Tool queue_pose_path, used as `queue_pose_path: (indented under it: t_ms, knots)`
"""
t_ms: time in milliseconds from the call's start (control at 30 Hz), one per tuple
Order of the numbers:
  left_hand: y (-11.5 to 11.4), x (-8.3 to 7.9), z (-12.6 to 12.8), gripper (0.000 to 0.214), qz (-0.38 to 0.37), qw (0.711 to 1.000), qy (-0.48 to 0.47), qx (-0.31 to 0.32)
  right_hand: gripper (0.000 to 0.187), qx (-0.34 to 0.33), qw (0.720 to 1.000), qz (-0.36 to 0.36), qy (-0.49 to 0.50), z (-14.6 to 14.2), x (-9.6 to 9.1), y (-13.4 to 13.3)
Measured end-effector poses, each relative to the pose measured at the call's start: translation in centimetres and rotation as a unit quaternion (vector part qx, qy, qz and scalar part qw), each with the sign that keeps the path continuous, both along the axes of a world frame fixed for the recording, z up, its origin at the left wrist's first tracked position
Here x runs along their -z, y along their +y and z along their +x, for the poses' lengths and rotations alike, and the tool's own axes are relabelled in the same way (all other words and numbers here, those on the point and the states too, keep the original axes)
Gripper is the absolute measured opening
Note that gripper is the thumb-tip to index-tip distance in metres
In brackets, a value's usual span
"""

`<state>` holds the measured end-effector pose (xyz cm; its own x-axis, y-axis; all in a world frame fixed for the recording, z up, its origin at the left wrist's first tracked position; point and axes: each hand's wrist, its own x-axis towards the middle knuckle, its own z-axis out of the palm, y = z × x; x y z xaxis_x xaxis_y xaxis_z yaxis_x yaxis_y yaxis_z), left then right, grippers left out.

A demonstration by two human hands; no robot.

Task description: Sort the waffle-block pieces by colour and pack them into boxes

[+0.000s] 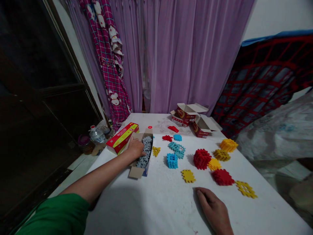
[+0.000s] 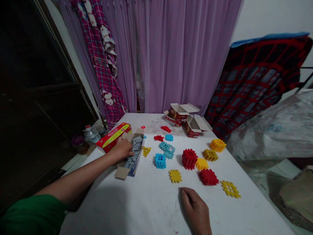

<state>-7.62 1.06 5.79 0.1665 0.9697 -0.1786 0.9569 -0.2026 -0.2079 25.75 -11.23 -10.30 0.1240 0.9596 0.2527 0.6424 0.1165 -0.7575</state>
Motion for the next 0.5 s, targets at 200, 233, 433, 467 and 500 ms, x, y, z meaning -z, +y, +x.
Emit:
queue_pose_path:
  t_ms: [200, 233, 433, 467, 500]
  knots:
    - [-0.3, 0.5, -0.3, 0.033, 0.022, 0.999, 0.01, 0.025, 0.038, 0.007, 1.0, -0.003, 0.005, -0.1, -0.1, 0.1]
    - [-0.4, 0.5, -0.3, 0.031, 0.028, 0.999, 0.005, 0.028, 0.039, 0.005, 1.0, -0.004, 0.006, -0.1, -0.2, 0.1]
    - [-1.1, -0.1, -1.1, 0.022, 0.05, 0.998, -0.038, 0.033, 0.039, 0.006, 1.0, -0.008, 0.004, -0.2, -0.5, 0.1]
    - [-1.3, -0.3, -1.5, 0.022, 0.056, 0.997, -0.048, 0.026, 0.039, 0.006, 1.0, -0.01, 0.003, -0.2, -0.6, 0.1]
    - [-1.5, -0.5, -2.0, 0.023, 0.063, 0.996, -0.059, 0.014, 0.039, 0.005, 1.0, -0.012, 0.003, -0.2, -0.7, 0.0]
